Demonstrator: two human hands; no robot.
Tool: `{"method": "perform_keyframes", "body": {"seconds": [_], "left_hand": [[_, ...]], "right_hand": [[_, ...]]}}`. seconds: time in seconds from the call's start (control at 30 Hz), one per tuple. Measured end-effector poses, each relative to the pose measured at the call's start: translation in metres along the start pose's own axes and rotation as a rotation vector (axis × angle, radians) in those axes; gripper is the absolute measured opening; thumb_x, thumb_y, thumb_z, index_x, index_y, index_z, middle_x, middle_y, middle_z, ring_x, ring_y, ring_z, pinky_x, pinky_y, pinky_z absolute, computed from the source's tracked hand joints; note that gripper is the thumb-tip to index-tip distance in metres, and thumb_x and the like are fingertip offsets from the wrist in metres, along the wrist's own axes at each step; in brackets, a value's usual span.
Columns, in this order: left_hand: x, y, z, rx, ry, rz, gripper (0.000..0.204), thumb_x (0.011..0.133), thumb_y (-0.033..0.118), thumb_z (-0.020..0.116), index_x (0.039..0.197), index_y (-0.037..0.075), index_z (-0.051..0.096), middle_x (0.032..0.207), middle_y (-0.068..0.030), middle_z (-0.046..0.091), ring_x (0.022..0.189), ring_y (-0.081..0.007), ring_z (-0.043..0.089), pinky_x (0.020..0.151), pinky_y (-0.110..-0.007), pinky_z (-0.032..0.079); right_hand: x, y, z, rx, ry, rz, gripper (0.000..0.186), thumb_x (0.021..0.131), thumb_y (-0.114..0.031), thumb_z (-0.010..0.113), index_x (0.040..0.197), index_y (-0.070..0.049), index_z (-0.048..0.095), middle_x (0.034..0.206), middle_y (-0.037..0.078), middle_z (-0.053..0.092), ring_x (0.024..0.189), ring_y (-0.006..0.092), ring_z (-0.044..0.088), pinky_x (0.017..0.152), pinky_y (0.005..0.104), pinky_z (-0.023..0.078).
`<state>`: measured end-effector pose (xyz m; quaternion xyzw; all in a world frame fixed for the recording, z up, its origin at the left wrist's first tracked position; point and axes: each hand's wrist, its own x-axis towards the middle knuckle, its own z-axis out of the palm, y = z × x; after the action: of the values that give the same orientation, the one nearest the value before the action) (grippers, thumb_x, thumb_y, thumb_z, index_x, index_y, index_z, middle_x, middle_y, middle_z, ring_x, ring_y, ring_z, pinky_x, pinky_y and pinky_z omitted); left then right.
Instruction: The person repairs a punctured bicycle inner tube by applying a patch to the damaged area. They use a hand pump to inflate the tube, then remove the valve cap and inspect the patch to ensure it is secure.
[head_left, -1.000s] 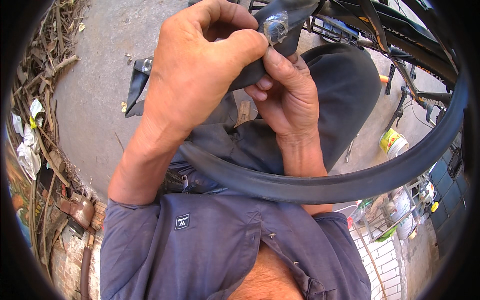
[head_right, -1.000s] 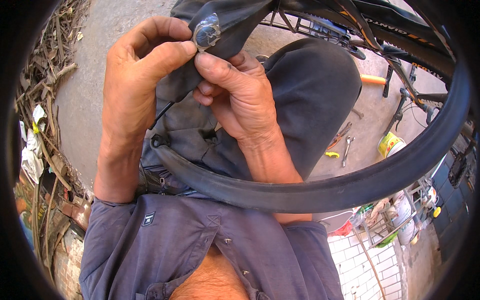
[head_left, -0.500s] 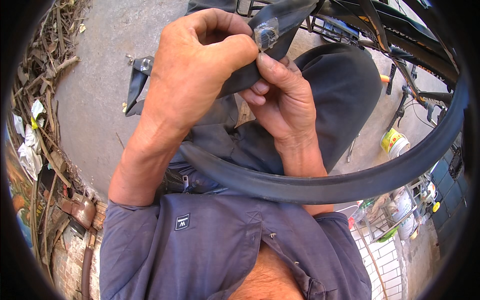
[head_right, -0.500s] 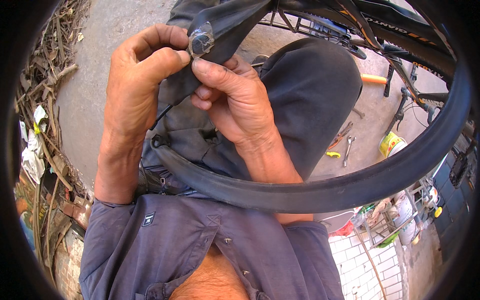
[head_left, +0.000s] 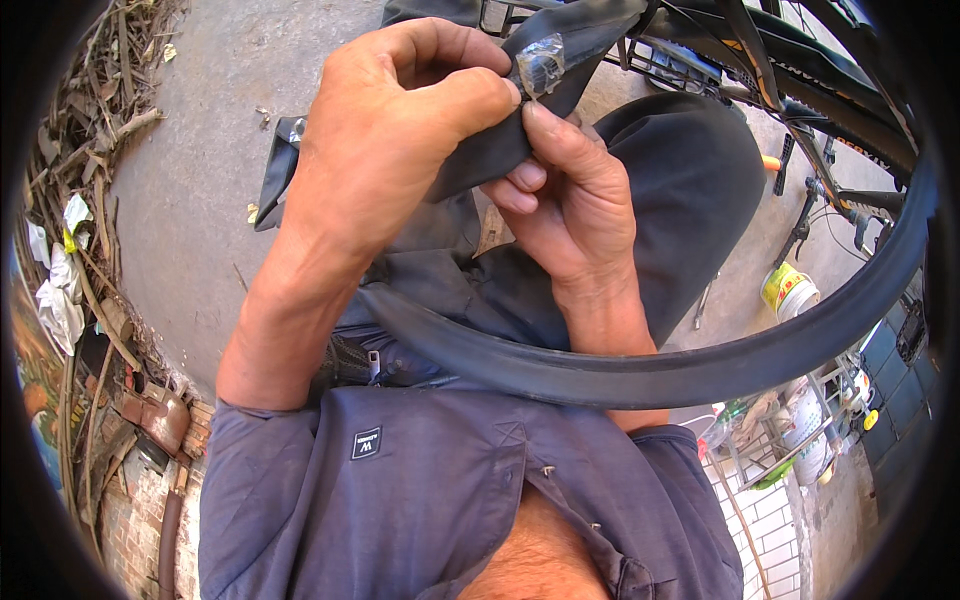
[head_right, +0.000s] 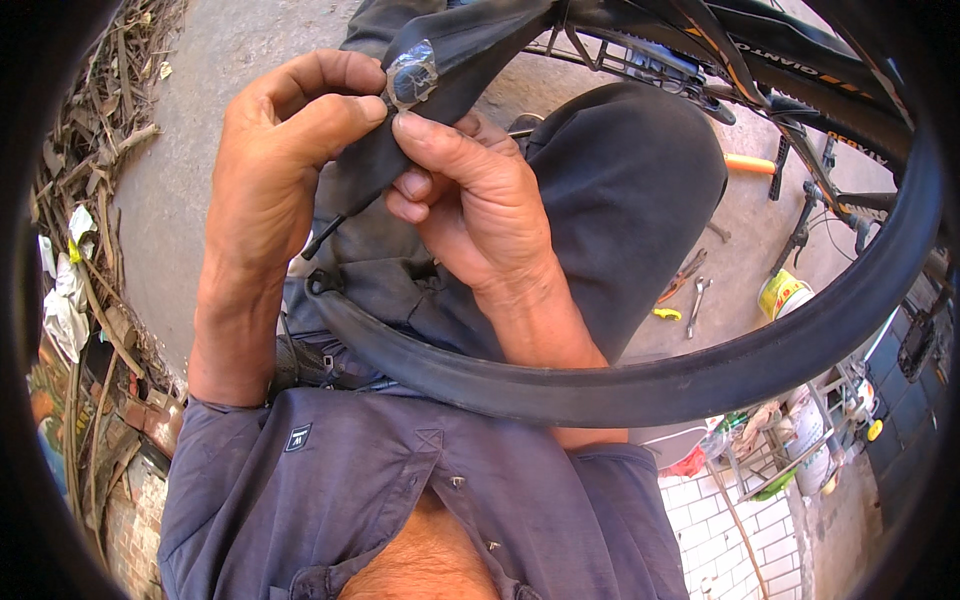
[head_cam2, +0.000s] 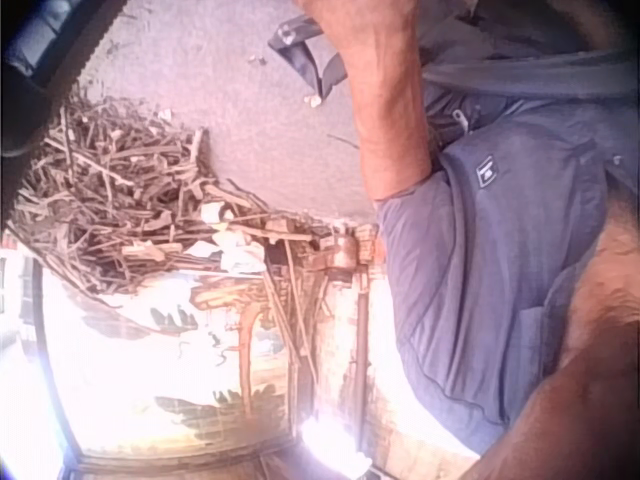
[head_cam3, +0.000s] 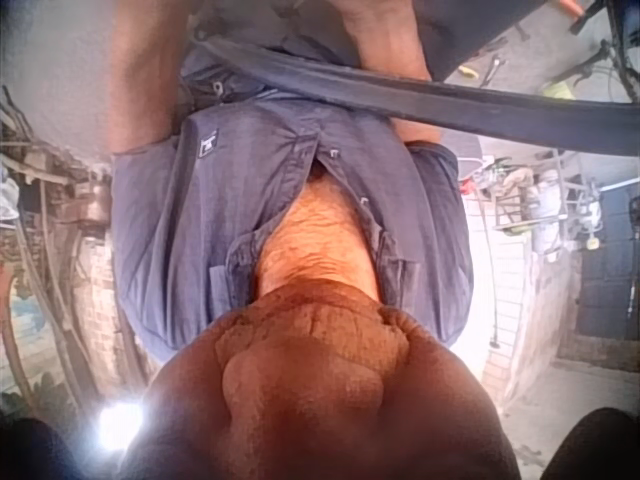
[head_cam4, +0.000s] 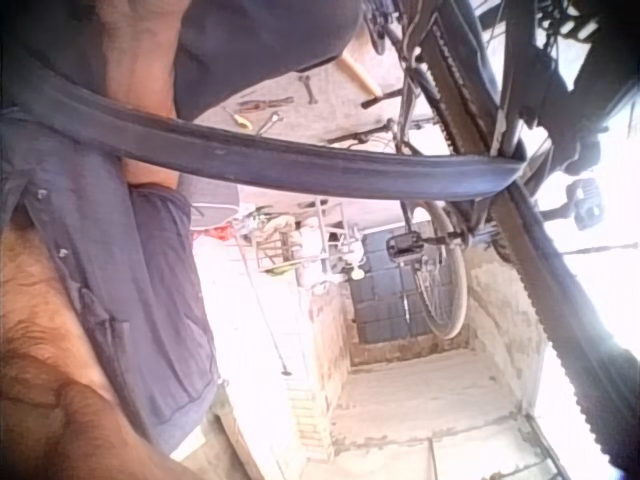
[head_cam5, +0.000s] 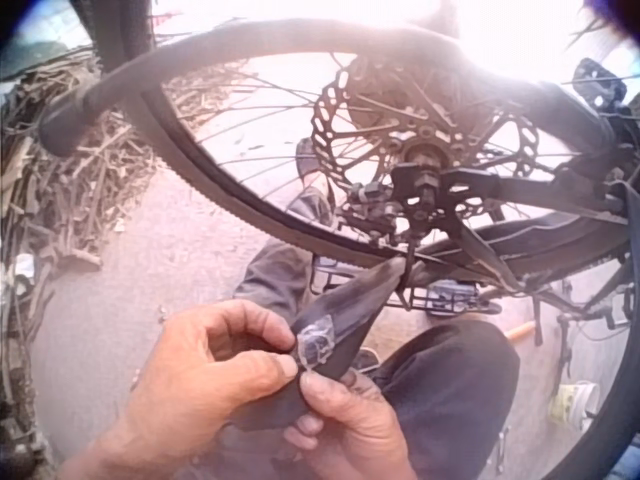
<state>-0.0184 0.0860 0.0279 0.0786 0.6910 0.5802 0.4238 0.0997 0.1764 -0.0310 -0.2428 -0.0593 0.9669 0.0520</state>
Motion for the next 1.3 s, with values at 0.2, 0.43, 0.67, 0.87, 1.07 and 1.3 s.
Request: {"method": "perform_keyframes", "body": {"seconds": [0.2,0.43,0.67,0.87,1.07,1.3], "left_hand": [[0.005,-0.005,-0.002,0.213,0.025,0.138,0.023,0.074,0.009,0.061,0.090,-0.008,0.062,0.080,-0.0103,0.065,0.071,-0.0122,0.062,0.065,-0.024,0.050],[0.002,-0.003,0.005,0.567,0.083,0.572,0.023,0.075,-0.005,0.059,0.097,-0.002,0.061,0.094,-0.0062,0.063,0.086,-0.0149,0.061,0.082,-0.027,0.046],[0.001,-0.001,0.000,0.939,0.010,0.868,0.026,0.069,-0.006,0.068,0.094,0.001,0.065,0.094,-0.0100,0.061,0.085,-0.0222,0.062,0.074,-0.030,0.050],[0.009,-0.014,-0.005,0.950,0.073,1.028,0.023,0.070,-0.006,0.070,0.092,0.001,0.065,0.088,-0.0102,0.062,0.078,-0.0223,0.063,0.067,-0.029,0.051],[0.011,-0.011,-0.001,0.843,0.075,0.844,0.016,0.077,0.000,0.068,0.093,0.000,0.065,0.088,-0.0095,0.063,0.084,-0.0185,0.063,0.073,-0.028,0.049],[0.029,-0.015,0.004,0.273,-0.058,0.309,0.028,0.084,0.024,0.066,0.093,-0.003,0.062,0.083,-0.0075,0.065,0.074,-0.0119,0.061,0.066,-0.025,0.048]], "right_hand": [[0.000,0.000,0.008,-0.154,0.062,-0.076,0.012,0.088,-0.009,0.057,0.096,-0.001,0.060,0.075,0.001,0.057,0.059,0.0070,0.047,0.050,0.0226,0.038],[0.001,0.001,0.009,-0.304,0.141,-0.201,0.009,0.083,-0.008,0.066,0.088,-0.002,0.063,0.072,0.001,0.058,0.056,0.0077,0.051,0.050,0.0225,0.042],[-0.002,0.002,0.007,-0.417,0.125,-0.296,0.010,0.086,-0.008,0.060,0.093,0.000,0.062,0.071,0.004,0.060,0.058,0.0102,0.053,0.052,0.0253,0.040],[-0.005,0.002,0.010,-0.489,0.149,-0.319,0.012,0.087,-0.010,0.059,0.093,0.001,0.062,0.069,0.004,0.059,0.058,0.0105,0.054,0.053,0.0258,0.041],[-0.005,0.002,0.013,-0.513,0.219,-0.314,0.011,0.088,-0.010,0.060,0.090,0.000,0.062,0.069,0.004,0.059,0.058,0.0102,0.054,0.052,0.0253,0.041],[-0.003,0.003,0.010,-0.509,0.220,-0.320,0.012,0.088,-0.014,0.060,0.090,-0.003,0.062,0.073,0.003,0.060,0.059,0.0086,0.052,0.052,0.0242,0.040]]}}
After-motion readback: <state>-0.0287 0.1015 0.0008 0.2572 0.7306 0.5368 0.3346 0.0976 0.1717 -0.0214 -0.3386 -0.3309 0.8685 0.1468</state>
